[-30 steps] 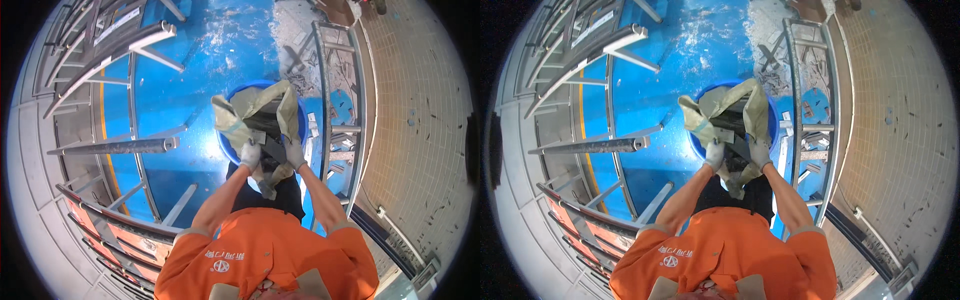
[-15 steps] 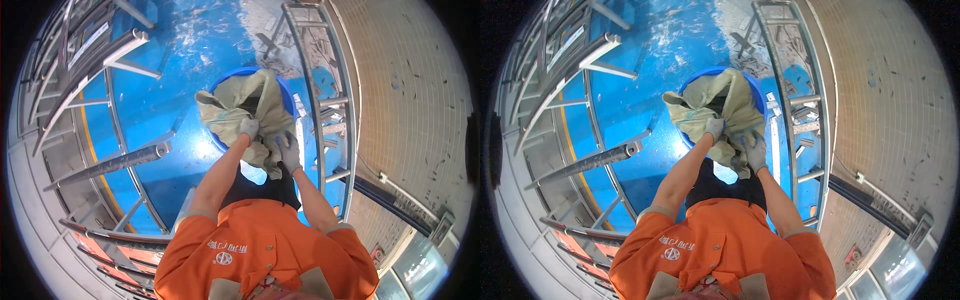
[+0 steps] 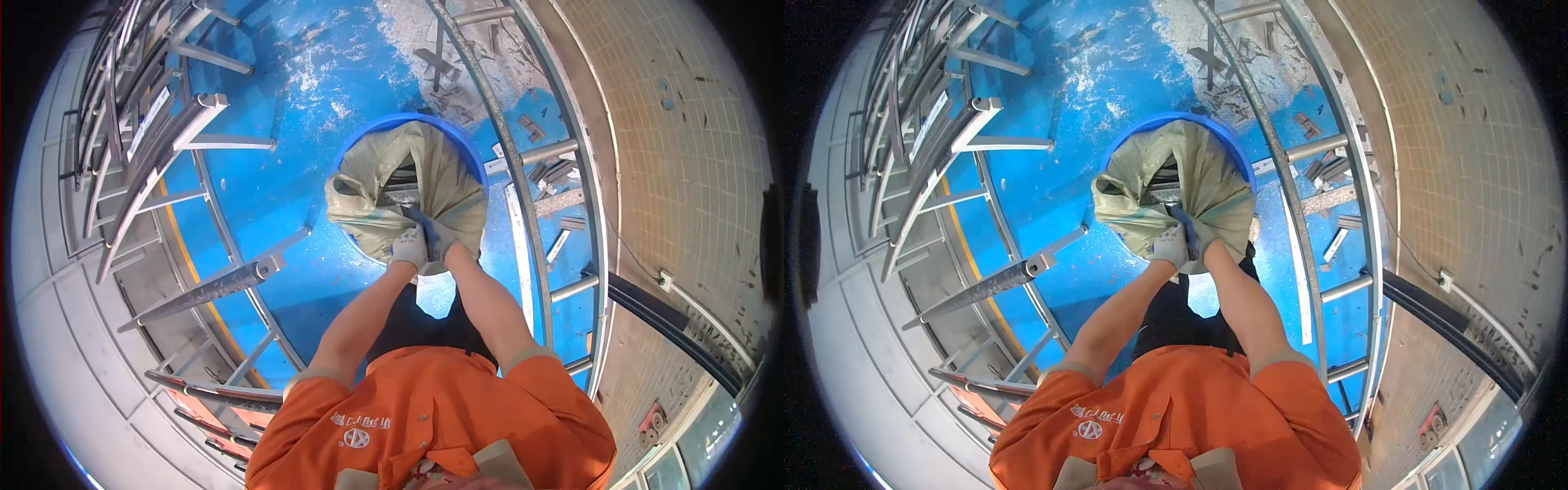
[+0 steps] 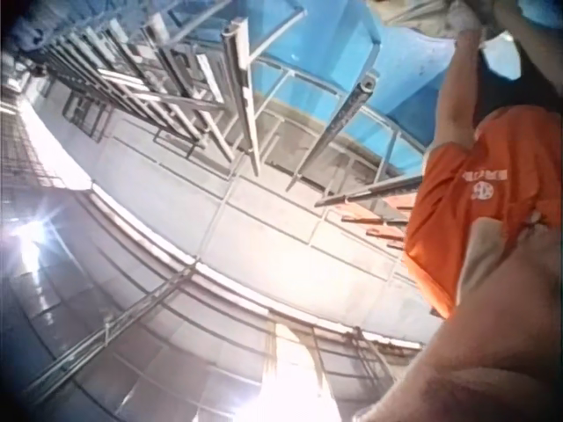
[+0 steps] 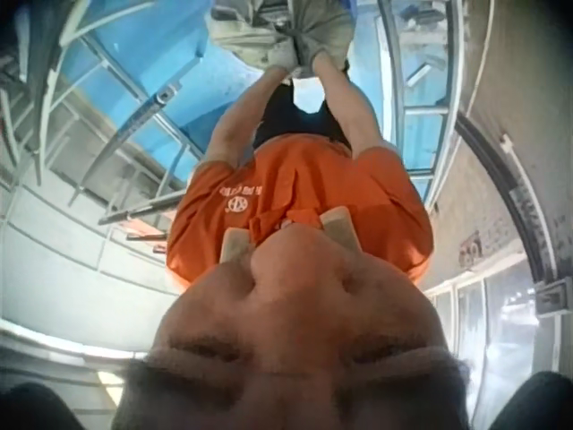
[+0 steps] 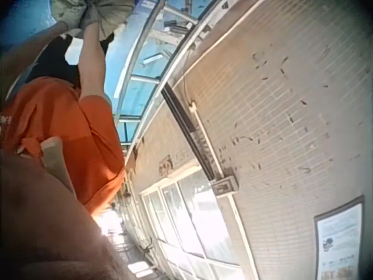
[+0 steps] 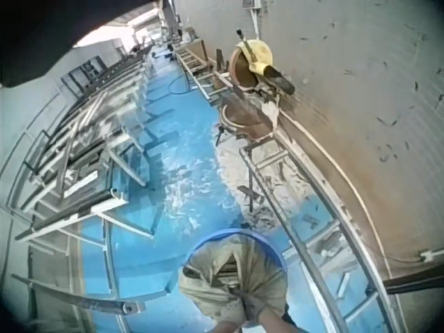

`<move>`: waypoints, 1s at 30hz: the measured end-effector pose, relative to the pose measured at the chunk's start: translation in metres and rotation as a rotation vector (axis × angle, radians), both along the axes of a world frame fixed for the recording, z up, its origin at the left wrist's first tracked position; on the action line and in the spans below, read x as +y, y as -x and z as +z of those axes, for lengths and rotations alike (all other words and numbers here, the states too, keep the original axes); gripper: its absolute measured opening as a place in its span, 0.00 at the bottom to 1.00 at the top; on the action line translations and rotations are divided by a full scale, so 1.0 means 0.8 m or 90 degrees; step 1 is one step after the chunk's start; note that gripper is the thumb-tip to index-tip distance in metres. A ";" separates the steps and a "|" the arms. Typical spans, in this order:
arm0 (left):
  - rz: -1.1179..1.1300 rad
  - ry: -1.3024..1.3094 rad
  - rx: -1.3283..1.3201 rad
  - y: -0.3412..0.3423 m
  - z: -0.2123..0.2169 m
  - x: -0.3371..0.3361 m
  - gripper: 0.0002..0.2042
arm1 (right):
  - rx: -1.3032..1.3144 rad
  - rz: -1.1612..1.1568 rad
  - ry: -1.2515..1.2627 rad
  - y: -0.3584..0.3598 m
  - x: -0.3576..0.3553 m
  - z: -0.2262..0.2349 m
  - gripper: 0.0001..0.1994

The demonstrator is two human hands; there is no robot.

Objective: Clearing metal scraps from the floor by hand and using a broom and dustpan to sweep the workspace.

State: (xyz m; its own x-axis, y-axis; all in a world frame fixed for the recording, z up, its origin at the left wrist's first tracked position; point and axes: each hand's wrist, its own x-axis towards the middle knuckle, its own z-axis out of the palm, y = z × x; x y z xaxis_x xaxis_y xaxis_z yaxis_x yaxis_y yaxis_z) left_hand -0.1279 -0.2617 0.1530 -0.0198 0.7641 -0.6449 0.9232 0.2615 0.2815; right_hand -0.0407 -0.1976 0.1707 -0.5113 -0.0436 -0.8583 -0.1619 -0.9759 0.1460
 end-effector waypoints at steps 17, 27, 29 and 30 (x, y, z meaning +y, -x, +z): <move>-0.095 -0.072 0.010 0.227 -0.034 0.123 0.15 | -0.040 -0.080 -0.225 0.040 -0.029 -0.026 0.25; 0.245 -0.245 -0.192 0.056 -0.006 0.010 0.15 | -0.150 -0.017 -0.315 0.066 0.018 -0.046 0.26; 0.313 -0.225 -0.207 0.040 -0.009 0.003 0.14 | -0.154 0.143 -0.306 0.057 0.031 -0.050 0.23; 0.373 -0.202 -0.221 0.038 -0.011 0.000 0.13 | -0.156 0.218 -0.298 0.055 0.031 -0.053 0.22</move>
State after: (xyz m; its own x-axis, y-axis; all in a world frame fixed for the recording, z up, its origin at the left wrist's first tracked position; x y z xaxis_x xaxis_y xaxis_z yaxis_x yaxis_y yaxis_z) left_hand -0.1581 -0.2616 0.1439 -0.3157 0.8411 -0.4392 0.5026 0.5409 0.6745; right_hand -0.0847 -0.1725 0.1282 -0.3203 0.2388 -0.9167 0.1970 -0.9298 -0.3110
